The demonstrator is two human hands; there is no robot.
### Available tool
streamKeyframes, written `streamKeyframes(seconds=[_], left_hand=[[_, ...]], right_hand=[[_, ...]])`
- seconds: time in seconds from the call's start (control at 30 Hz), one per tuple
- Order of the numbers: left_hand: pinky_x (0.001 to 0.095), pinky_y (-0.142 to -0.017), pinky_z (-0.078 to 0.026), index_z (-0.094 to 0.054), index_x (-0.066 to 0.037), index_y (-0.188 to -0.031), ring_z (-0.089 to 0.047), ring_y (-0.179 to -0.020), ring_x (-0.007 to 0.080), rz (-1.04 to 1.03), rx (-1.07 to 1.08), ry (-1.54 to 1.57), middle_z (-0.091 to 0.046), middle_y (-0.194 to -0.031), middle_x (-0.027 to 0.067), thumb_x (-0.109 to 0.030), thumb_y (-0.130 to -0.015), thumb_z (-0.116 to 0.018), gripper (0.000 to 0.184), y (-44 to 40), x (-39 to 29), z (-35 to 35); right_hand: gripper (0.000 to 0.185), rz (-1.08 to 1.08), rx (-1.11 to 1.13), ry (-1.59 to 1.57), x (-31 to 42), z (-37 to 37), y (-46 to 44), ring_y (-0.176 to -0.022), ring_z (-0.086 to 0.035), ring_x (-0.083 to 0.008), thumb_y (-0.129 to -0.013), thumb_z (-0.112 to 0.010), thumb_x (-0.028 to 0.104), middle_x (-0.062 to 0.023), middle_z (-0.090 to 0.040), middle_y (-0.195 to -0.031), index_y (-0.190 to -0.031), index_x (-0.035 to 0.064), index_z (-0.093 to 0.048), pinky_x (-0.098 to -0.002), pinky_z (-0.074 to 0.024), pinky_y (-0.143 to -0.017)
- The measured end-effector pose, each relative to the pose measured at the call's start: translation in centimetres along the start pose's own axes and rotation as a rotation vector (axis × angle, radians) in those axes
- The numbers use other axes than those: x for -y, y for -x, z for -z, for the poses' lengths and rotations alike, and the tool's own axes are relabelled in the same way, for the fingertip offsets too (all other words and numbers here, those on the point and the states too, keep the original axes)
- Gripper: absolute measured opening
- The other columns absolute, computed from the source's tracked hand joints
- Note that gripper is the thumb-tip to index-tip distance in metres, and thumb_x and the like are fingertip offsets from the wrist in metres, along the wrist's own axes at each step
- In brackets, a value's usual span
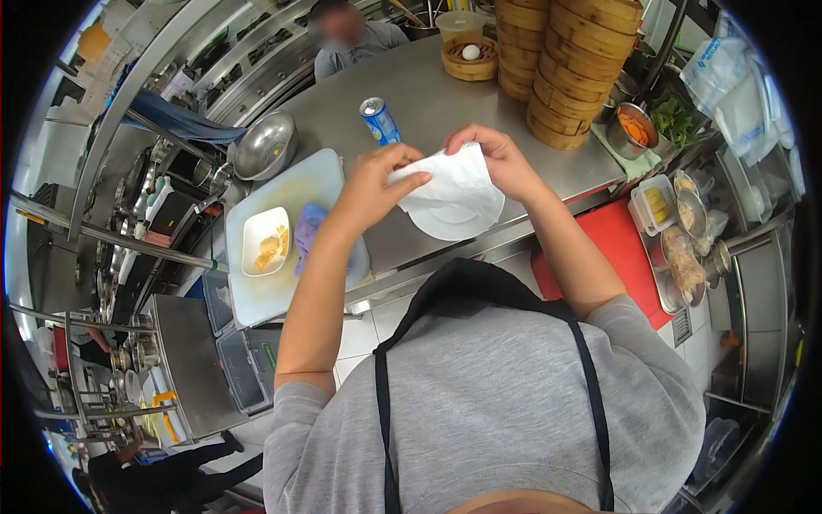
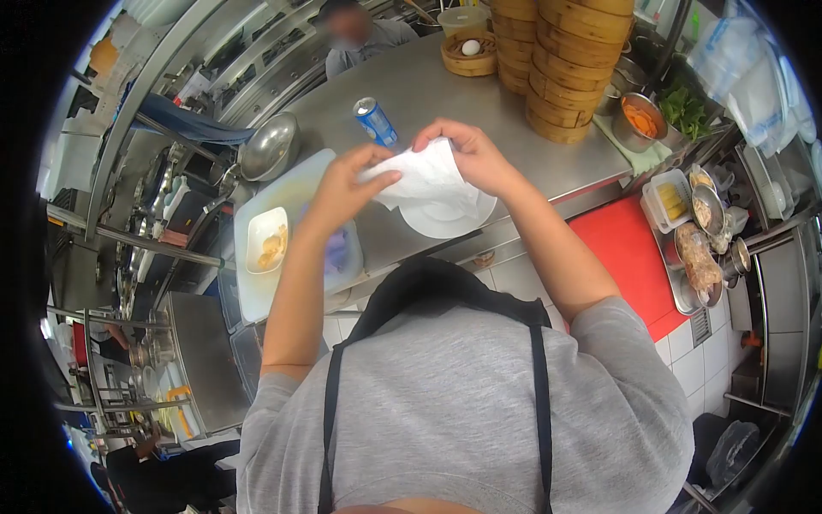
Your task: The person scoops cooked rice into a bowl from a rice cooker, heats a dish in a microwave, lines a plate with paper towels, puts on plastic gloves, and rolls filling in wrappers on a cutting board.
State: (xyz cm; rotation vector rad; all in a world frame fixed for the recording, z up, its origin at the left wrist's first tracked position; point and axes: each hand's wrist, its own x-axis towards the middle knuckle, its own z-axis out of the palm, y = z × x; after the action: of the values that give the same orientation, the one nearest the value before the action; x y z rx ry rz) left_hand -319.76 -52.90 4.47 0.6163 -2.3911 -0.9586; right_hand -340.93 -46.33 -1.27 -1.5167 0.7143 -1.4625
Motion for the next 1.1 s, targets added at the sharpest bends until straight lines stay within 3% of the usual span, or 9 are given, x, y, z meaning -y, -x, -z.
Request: streamKeyframes(seconds=[0.13, 0.23, 0.33, 0.43, 0.5, 0.7, 0.93, 1.03, 1.1], left_hand=[[0.0267, -0.066, -0.041, -0.060, -0.001, -0.083, -0.051, -0.072, 0.0117, 0.068, -0.034, -0.127, -0.059, -0.079, 0.0048, -0.023, -0.083, -0.065, 0.023, 1.1, 0.6, -0.8], [0.0320, -0.060, -0.040, -0.059, 0.001, -0.083, -0.054, -0.065, 0.0180, 0.191, -0.079, 0.060, -0.057, -0.072, 0.0106, -0.028, -0.085, -0.062, 0.029, 2.1, 1.7, -1.8], [0.0295, -0.061, -0.042, -0.061, -0.001, -0.082, -0.053, -0.064, 0.0123, 0.313, -0.099, 0.167, -0.059, -0.067, 0.0077, -0.030, -0.086, -0.061, 0.030, 3.1, 3.8, -3.6], [0.0294, -0.065, -0.044, -0.061, -0.002, -0.089, -0.056, -0.070, 0.0119, 0.377, -0.138, 0.247, -0.063, -0.074, 0.0078, -0.027, -0.085, -0.063, 0.025, 3.3, 6.8, -5.4], [0.0307, -0.065, -0.045, -0.058, -0.003, -0.100, -0.055, -0.072, 0.0138, 0.198, -0.462, 0.172, -0.062, -0.082, 0.0084, -0.022, -0.082, -0.065, 0.027, 3.0, 8.6, -6.6], [0.0309, -0.064, -0.047, -0.046, -0.004, -0.120, -0.053, -0.069, 0.0203, 0.294, -0.457, -0.118, -0.049, -0.106, 0.0124, -0.012, -0.077, -0.068, 0.049, 5.0, 10.8, -6.0], [0.0307, -0.065, -0.048, -0.042, -0.001, -0.124, -0.057, -0.077, 0.0232, 0.306, -0.558, -0.133, -0.049, -0.110, 0.0155, -0.018, -0.076, -0.071, 0.058, 7.1, 17.6, -10.4], [0.0278, -0.062, -0.050, -0.041, -0.007, -0.125, -0.056, -0.080, 0.0179, 0.580, -0.531, 0.048, -0.049, -0.107, 0.0094, -0.018, -0.080, -0.069, 0.055, 6.3, 17.3, -13.3], [0.0340, -0.066, -0.053, -0.036, -0.006, -0.128, -0.057, -0.086, 0.0206, 1.045, -0.374, 0.708, -0.050, -0.111, 0.0116, -0.018, -0.080, -0.068, 0.058, 4.7, 12.6, -12.8]], right_hand=[[0.028, -0.186, -0.128, -0.131, 0.5, -0.7, 1.1, -0.103, -0.053, -0.0145, -0.090, -0.045, 0.004, -0.0067, -0.057, -0.110, -0.118, 0.0063, -0.051, -0.0277, -0.0405, -0.091], [0.035, -0.362, -0.170, -0.639, -0.6, -0.6, 3.1, -0.105, -0.052, -0.0155, -0.095, -0.042, 0.016, -0.0106, -0.055, -0.114, -0.129, 0.0078, -0.040, -0.0289, -0.0401, -0.092], [0.057, -0.402, -0.134, 0.002, -1.5, -1.5, 4.6, -0.103, -0.053, -0.0158, -0.085, -0.061, 0.013, -0.0107, -0.057, -0.111, -0.133, 0.0078, -0.031, -0.0288, -0.0418, -0.088], [0.060, -0.458, -0.237, -0.050, -1.9, -1.0, 4.7, -0.093, -0.057, -0.0163, -0.081, -0.065, 0.007, -0.0107, -0.059, -0.102, -0.131, 0.0080, -0.032, -0.0281, -0.0449, -0.081], [0.056, -0.421, -0.311, 0.032, -3.9, 0.4, 3.8, -0.085, -0.058, -0.0159, -0.080, -0.064, 0.004, -0.0100, -0.060, -0.096, -0.128, 0.0090, -0.034, -0.0274, -0.0463, -0.074], [0.063, -0.549, -0.325, 0.796, -13.1, 5.5, 2.6, -0.090, -0.060, -0.0282, -0.074, -0.071, 0.010, -0.0138, -0.061, -0.096, -0.127, 0.0139, -0.038, -0.0355, -0.0470, -0.079], [0.080, -0.597, -0.212, 1.265, -9.2, 3.5, 2.0, -0.112, -0.050, -0.0346, -0.063, -0.078, 0.022, -0.0138, -0.047, -0.128, -0.131, 0.0168, -0.036, -0.0413, -0.0432, -0.091], [0.085, -0.609, -0.253, 1.270, -11.4, 6.9, 2.5, -0.107, -0.053, -0.0328, -0.059, -0.081, 0.025, -0.0149, -0.048, -0.125, -0.131, 0.0123, -0.037, -0.0392, -0.0451, -0.088], [0.086, -0.598, -0.261, 1.144, -13.4, 8.7, 3.4, -0.100, -0.058, -0.0311, -0.057, -0.082, 0.025, -0.0157, -0.053, -0.117, -0.129, 0.0089, -0.038, -0.0371, -0.0473, -0.085]])
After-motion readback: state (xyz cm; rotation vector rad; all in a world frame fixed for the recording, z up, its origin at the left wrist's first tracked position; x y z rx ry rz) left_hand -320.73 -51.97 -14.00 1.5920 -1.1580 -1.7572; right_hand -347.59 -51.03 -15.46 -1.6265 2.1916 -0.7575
